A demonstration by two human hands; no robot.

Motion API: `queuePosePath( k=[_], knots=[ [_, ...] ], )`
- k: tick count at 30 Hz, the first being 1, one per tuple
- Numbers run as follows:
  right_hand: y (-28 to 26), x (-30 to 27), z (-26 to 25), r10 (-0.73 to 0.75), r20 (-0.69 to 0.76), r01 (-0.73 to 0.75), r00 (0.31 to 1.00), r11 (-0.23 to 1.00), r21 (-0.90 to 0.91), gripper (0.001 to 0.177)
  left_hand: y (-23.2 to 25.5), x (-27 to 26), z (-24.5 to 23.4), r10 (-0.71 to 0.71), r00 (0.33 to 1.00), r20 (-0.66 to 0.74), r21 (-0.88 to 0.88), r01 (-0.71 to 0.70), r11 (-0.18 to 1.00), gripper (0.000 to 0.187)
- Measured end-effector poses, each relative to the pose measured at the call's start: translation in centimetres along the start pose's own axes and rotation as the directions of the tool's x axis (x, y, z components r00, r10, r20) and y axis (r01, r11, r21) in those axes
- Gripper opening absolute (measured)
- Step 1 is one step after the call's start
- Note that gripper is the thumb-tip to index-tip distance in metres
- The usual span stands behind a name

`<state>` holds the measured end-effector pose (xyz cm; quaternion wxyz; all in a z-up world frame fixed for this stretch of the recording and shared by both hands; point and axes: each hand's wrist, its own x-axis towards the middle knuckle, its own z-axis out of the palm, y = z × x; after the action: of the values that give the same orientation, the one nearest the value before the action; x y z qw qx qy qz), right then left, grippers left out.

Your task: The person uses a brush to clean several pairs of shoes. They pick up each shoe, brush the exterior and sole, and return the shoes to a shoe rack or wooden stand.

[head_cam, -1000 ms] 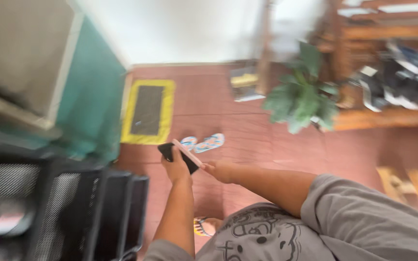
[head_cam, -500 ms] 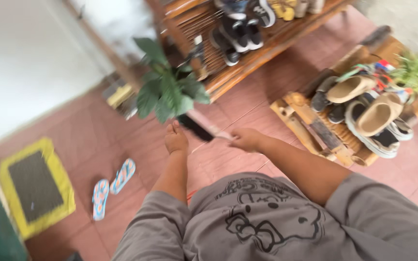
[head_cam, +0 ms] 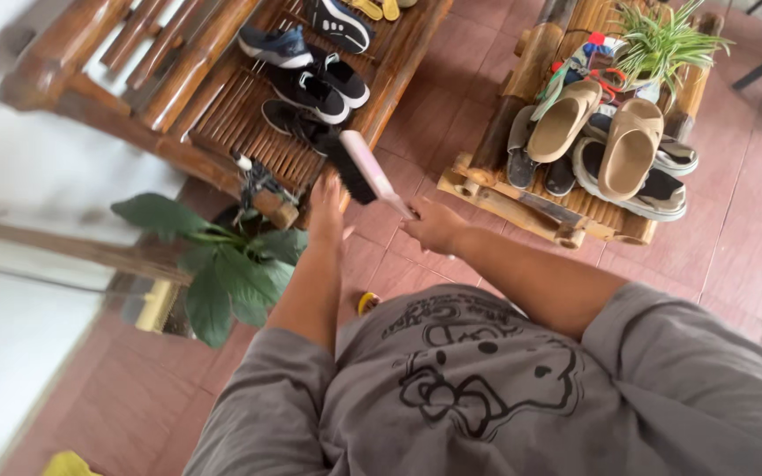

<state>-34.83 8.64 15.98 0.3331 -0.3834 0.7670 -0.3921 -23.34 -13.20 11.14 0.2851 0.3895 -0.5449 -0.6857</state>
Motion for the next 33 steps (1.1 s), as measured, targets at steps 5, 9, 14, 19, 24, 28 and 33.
queuePosePath(
  k=[5,9,14,19,24,28,33],
  knots=[
    [-4.1,5.7,-2.5,0.120,0.123,-0.124,0.985,0.992,0.028,0.053,8.9,5.8,5.2,-0.060,0.987,-0.149,-0.183,0.032,0.983,0.096],
    [-2.6,9.8,-3.5,0.164,-0.026,-0.162,0.986,0.984,0.068,0.051,8.9,13.4,9.2,0.242,0.953,-0.180,0.177,-0.211,0.961,0.086],
    [3.2,16.8,-7.8,0.062,-0.191,-0.088,0.980,0.987,-0.134,0.053,5.6,24.4,12.4,0.368,0.928,-0.064,0.522,-0.283,0.805,0.053],
    [4.5,24.5,-15.0,0.188,-0.171,-0.201,0.967,0.978,-0.062,0.048,5.1,32.0,12.3,0.421,0.894,-0.155,0.612,-0.248,0.751,0.037],
    [2.2,31.5,-20.0,0.417,-0.078,-0.386,0.906,0.887,0.253,0.036,5.4,33.8,12.1,0.095,0.987,-0.127,0.370,-0.042,0.928,0.022],
    [-0.2,38.2,-21.6,0.422,-0.020,-0.413,0.906,0.895,0.168,0.037,7.0,38.3,11.9,-0.113,0.990,-0.086,0.573,0.142,0.807,0.040],
    [-3.0,45.3,-20.9,0.459,0.036,-0.454,0.888,0.861,0.230,0.030,8.2,45.3,9.0,-0.047,0.993,0.109,0.671,-0.039,0.740,0.037]
  ],
)
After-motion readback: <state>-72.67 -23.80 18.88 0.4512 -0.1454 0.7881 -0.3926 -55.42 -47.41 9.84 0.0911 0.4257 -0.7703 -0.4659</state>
